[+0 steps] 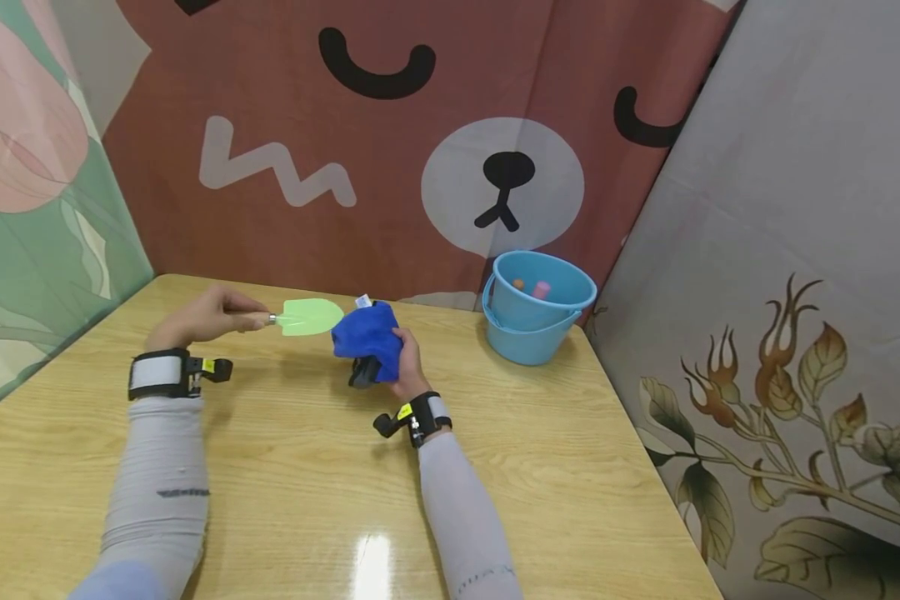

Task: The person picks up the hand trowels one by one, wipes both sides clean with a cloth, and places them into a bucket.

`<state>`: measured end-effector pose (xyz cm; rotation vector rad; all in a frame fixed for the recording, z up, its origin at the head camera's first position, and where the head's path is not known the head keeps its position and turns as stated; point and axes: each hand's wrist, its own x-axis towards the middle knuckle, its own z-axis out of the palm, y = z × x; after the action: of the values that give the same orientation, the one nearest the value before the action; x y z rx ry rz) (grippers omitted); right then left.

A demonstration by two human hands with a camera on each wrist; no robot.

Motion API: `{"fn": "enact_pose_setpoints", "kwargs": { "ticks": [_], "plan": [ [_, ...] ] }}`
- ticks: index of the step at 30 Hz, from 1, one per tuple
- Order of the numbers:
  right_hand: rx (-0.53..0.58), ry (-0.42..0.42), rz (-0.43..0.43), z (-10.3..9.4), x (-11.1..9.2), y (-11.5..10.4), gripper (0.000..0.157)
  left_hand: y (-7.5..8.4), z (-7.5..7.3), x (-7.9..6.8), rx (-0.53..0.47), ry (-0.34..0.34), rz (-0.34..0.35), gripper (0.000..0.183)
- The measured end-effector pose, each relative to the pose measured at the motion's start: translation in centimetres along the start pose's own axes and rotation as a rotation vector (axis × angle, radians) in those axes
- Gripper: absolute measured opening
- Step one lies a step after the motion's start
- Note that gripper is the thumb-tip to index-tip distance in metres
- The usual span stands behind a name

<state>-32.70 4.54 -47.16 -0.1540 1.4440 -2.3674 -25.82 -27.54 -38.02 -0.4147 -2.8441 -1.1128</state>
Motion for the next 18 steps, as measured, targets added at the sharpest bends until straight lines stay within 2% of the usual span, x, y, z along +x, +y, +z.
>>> {"fn": "enact_pose_setpoints", "kwargs": {
  "ticks": [3, 6, 10, 14, 18],
  "plan": [
    [-0.074, 0.007, 0.019, -0.2, -0.1, -0.6, 0.063, -0.4, -0.1, -0.1, 0.017, 0.024, -0.014, 0.034],
    [-0.145, -0.002, 0.024, -0.6, -0.2, -1.6, 0.07, -0.3, -0.1, 0.3, 0.02, 0.045, -0.022, 0.034],
    [-0.261, 0.005, -0.051, -1.3, -0.6, -3.0, 0.066, 0.1, 0.1, 0.8, -0.004, 0.062, -0.012, 0.034],
    [-0.478, 0.018, -0.159, -1.9, -1.3, -3.7, 0.058, 0.4, 0.3, 1.0, -0.021, 0.073, -0.004, 0.035],
    [-0.767, -0.006, -0.175, -2.2, -2.1, -3.6, 0.057, 0.6, 0.7, 1.3, -0.034, 0.087, 0.005, 0.037]
  ]
}}
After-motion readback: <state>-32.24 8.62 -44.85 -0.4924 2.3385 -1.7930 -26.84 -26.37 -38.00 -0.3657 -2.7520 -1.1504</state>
